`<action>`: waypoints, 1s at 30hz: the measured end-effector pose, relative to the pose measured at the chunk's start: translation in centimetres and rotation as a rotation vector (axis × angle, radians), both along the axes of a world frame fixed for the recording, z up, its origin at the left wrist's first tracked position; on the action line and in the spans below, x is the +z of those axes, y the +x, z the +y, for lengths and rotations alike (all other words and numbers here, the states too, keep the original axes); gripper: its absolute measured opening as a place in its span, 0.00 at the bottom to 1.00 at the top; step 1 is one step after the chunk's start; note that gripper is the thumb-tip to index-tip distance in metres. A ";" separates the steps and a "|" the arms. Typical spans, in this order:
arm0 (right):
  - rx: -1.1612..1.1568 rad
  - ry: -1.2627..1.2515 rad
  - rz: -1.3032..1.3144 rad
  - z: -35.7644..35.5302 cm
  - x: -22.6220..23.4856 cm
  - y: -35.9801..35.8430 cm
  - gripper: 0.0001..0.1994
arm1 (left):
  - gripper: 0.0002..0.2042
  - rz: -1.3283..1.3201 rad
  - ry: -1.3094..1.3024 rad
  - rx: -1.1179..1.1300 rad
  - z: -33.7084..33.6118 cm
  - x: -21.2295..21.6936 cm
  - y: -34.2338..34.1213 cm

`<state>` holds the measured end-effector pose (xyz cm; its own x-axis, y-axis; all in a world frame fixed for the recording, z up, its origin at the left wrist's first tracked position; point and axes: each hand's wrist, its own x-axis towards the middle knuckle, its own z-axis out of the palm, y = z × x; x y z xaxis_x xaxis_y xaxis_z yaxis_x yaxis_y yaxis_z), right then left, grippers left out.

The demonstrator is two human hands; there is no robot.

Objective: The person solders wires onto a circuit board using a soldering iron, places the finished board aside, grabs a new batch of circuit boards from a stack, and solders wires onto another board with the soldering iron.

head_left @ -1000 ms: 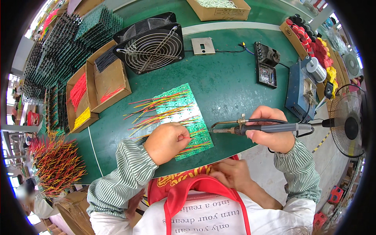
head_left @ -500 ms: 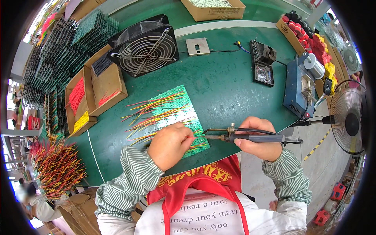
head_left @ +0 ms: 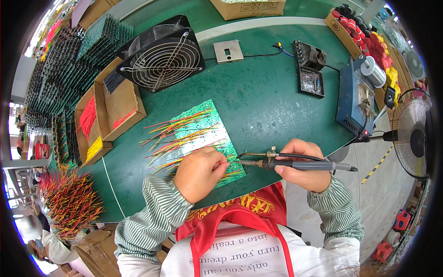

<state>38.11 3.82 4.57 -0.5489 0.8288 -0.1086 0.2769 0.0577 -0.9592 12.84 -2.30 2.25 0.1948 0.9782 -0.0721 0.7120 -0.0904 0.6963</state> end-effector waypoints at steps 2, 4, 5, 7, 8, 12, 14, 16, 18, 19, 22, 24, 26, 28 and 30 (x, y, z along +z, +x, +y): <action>0.003 -0.009 0.003 0.0 0.0 0.0 0.09 | 0.04 0.005 -0.016 -0.008 0.1 0.1 0.0; 0.003 -0.014 -0.011 -0.1 0.1 0.1 0.09 | 0.04 0.002 -0.018 -0.006 0.1 0.1 -0.1; 0.002 -0.014 -0.012 -0.1 0.1 0.1 0.09 | 0.04 0.000 -0.020 -0.004 0.0 0.0 -0.1; -0.047 -0.028 0.035 -0.3 0.4 0.2 0.09 | 0.04 0.003 -0.025 -0.005 0.0 0.1 -0.1; -0.045 -0.027 0.035 -0.3 0.6 0.2 0.09 | 0.04 0.007 -0.030 -0.004 0.0 0.1 -0.2; -0.060 -0.017 0.016 -0.6 1.2 0.7 0.10 | 0.03 0.027 -0.015 -0.011 -0.4 0.3 -0.3; -0.064 -0.010 0.013 -0.9 1.2 1.0 0.10 | 0.03 0.096 0.054 -0.009 -0.9 1.0 -0.6; -0.090 -0.004 0.003 -1.5 1.1 1.4 0.10 | 0.03 0.112 0.138 0.003 -1.6 2.3 -2.0; -0.092 0.015 0.011 -2.2 1.1 1.4 0.09 | 0.06 0.183 0.173 0.038 -2.5 4.2 -3.1; -0.076 0.033 0.027 -2.6 1.0 1.3 0.09 | 0.06 0.189 0.173 0.041 -3.5 4.7 -3.2; -0.009 0.092 0.069 -3.9 0.9 -0.1 0.09 | 0.06 0.224 0.065 0.019 -6.3 5.2 -3.1; 0.046 0.127 0.082 -4.6 1.1 -1.2 0.09 | 0.06 0.167 0.057 0.041 -7.4 4.1 -3.0; 0.094 0.182 0.111 -5.2 1.1 -2.2 0.09 | 0.05 0.081 -0.047 0.108 -7.8 3.5 -2.8; 0.117 0.189 0.097 -5.9 1.0 -2.9 0.09 | 0.04 0.056 -0.010 0.117 -8.0 2.4 -2.6; 0.119 0.176 0.124 -6.3 0.5 -3.4 0.08 | 0.04 0.029 0.028 0.127 -8.0 1.8 -2.6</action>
